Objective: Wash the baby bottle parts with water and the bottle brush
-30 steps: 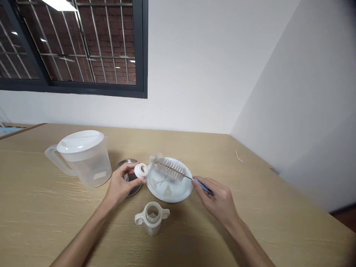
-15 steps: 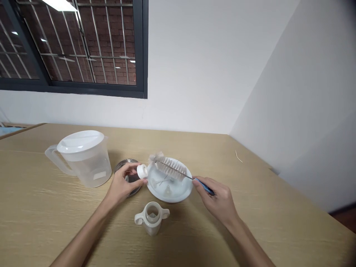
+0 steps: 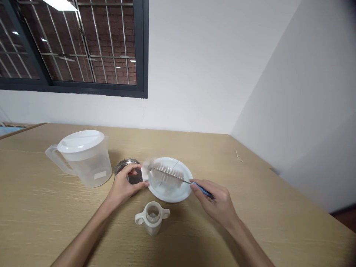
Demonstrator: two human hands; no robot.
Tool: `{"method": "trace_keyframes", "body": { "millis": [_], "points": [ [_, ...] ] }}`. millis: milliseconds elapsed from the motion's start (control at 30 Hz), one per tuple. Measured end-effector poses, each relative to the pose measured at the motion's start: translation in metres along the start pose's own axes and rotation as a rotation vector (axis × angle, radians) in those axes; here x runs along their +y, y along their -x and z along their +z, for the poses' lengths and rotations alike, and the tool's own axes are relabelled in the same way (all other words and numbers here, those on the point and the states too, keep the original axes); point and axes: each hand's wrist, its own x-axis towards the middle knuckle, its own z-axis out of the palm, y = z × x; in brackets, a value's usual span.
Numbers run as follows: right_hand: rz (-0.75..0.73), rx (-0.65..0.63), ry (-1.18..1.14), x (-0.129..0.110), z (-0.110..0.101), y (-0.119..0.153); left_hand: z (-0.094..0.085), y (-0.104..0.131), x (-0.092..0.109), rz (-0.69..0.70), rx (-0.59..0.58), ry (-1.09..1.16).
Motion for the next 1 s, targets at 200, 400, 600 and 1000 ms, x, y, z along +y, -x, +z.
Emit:
{"method": "trace_keyframes", "body": {
  "millis": [200,400,600,1000],
  "points": [
    [0.012,0.044,0.126,0.005,0.002,0.002,0.003,-0.001,-0.006,0.023,-0.012,0.189],
    [-0.014,0.010,0.020,0.000,0.001,0.002,0.007,-0.002,-0.007,-0.006,-0.035,0.312],
    [-0.007,0.030,0.100,0.004,0.004,0.004,0.004,-0.002,-0.008,-0.069,-0.006,0.199],
    [-0.010,0.072,0.136,0.002,0.006,0.004,0.011,0.002,-0.012,0.045,0.068,0.348]
  ]
}}
